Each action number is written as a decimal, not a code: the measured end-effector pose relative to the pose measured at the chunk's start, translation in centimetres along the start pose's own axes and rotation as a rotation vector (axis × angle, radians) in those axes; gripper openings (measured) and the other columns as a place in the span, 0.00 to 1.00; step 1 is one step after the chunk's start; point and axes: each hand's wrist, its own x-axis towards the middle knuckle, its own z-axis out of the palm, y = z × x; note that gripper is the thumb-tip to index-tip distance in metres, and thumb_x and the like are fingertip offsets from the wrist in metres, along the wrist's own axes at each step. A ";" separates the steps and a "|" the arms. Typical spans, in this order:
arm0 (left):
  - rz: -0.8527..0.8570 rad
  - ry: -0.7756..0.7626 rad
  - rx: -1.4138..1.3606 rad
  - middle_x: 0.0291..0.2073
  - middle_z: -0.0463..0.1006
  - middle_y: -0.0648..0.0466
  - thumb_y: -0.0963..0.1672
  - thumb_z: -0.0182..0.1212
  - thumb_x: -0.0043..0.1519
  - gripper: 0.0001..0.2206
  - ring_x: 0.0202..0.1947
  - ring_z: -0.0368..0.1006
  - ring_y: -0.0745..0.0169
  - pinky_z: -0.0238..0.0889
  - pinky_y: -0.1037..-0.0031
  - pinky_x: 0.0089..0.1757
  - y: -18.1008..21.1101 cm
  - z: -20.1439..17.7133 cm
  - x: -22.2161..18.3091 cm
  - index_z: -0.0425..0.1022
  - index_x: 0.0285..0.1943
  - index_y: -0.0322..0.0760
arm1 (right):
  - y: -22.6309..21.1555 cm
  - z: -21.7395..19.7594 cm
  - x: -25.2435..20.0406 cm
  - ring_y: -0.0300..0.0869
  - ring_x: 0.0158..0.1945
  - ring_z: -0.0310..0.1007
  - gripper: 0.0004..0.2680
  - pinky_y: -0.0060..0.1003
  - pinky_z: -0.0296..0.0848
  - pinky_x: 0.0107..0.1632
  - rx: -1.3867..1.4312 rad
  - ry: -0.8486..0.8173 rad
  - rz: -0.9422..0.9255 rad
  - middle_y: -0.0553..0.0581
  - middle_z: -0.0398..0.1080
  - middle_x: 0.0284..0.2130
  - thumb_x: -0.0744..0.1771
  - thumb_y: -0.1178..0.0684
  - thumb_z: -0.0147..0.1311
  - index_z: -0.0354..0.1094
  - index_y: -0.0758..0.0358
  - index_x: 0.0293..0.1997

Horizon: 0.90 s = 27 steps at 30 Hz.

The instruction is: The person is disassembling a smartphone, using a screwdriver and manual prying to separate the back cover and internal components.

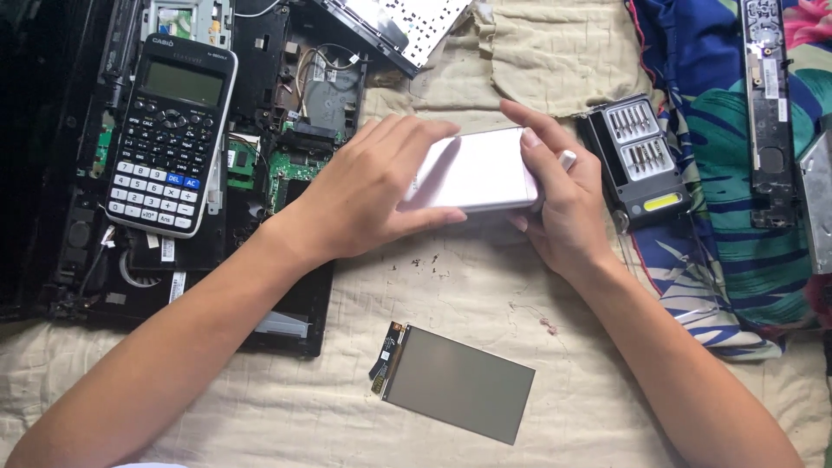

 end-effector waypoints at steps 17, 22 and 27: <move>0.144 -0.014 0.321 0.53 0.72 0.36 0.51 0.56 0.70 0.26 0.51 0.71 0.42 0.71 0.57 0.51 0.3 0.9 -0.6 0.64 0.66 0.23 | 1.0 0.0 -0.2 0.32 0.32 0.64 0.15 0.25 0.63 0.31 -0.228 0.135 -0.122 0.49 0.70 0.35 0.71 0.48 0.46 0.72 0.63 0.60; 0.131 -0.013 0.239 0.53 0.72 0.35 0.50 0.54 0.71 0.24 0.52 0.71 0.40 0.69 0.55 0.52 0.2 0.7 -0.5 0.64 0.66 0.23 | 1.1 -0.2 -0.2 0.31 0.32 0.61 0.14 0.24 0.60 0.33 -0.276 0.122 -0.154 0.50 0.70 0.37 0.72 0.50 0.45 0.72 0.63 0.60; 0.097 0.011 0.246 0.56 0.70 0.36 0.53 0.56 0.70 0.27 0.54 0.69 0.41 0.66 0.56 0.53 0.1 0.8 -0.6 0.63 0.67 0.25 | 1.2 -0.5 -0.1 0.33 0.38 0.66 0.16 0.25 0.64 0.36 -0.297 0.076 -0.190 0.55 0.73 0.49 0.71 0.49 0.44 0.67 0.64 0.65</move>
